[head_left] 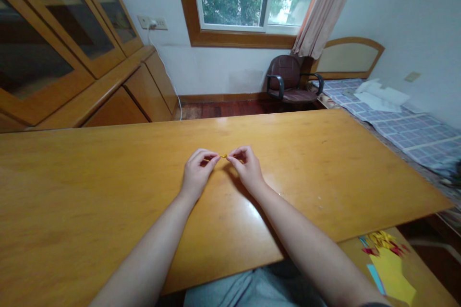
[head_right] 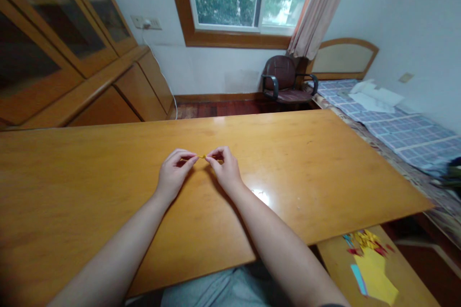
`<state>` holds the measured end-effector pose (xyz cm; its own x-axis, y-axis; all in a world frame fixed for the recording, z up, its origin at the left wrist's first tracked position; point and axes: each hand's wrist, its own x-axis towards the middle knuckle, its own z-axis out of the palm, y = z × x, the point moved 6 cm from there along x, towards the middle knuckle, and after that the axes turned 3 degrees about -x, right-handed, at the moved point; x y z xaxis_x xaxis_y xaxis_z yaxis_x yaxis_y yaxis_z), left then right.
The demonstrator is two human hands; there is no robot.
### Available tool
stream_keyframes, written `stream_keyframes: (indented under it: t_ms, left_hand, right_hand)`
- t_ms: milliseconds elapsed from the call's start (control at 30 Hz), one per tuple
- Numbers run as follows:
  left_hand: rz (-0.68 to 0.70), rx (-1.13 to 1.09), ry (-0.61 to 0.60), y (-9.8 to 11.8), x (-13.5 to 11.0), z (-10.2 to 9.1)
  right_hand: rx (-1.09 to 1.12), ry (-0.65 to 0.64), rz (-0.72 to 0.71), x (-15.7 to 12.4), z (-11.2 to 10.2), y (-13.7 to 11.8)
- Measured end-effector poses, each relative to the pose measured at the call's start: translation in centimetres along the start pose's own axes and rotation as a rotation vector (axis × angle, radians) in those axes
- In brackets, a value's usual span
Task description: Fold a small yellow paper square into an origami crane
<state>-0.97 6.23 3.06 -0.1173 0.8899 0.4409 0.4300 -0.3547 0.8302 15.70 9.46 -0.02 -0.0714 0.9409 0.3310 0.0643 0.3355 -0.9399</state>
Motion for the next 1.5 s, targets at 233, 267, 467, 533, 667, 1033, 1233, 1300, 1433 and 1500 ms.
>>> stream_keyframes:
  t_ms: [233, 267, 467, 533, 667, 1033, 1233, 1300, 1433, 1500]
  left_hand:
    - [-0.007, 0.033, -0.024, -0.3, 0.0, 0.2]
    - [-0.004, 0.034, -0.029, -0.2, 0.0, 0.2]
    - [0.021, 0.042, -0.039, 0.1, 0.1, 0.1]
    - [0.036, 0.050, -0.040, 0.2, 0.1, 0.1]
    - [0.061, 0.059, -0.039, 0.1, 0.0, 0.1]
    - [0.043, 0.053, -0.039, 0.2, 0.0, 0.1]
    - [0.001, 0.014, -0.033, -0.2, 0.0, 0.3]
    - [-0.004, 0.001, -0.041, -0.2, 0.0, 0.3]
    - [0.016, 0.001, -0.054, -0.2, -0.1, 0.3]
    - [0.023, 0.004, -0.049, -0.1, -0.1, 0.2]
  right_hand:
    - [-0.135, 0.002, -0.056, 0.0, -0.2, -0.5]
    - [-0.151, 0.000, -0.065, 0.0, -0.2, -0.5]
    - [-0.193, -0.008, -0.090, 0.0, -0.2, -0.7]
    - [-0.202, -0.014, -0.086, 0.0, -0.1, -0.8]
    - [-0.211, -0.035, -0.090, -0.1, 0.0, -0.8]
    - [-0.164, -0.049, -0.065, 0.0, 0.1, -0.8]
    - [-0.135, -0.025, -0.032, 0.1, -0.2, -0.6]
    - [-0.140, -0.028, -0.046, 0.1, -0.3, -0.7]
    - [-0.174, -0.058, -0.121, 0.1, -0.2, -1.5]
    - [-0.179, -0.068, -0.145, 0.1, -0.2, -1.9]
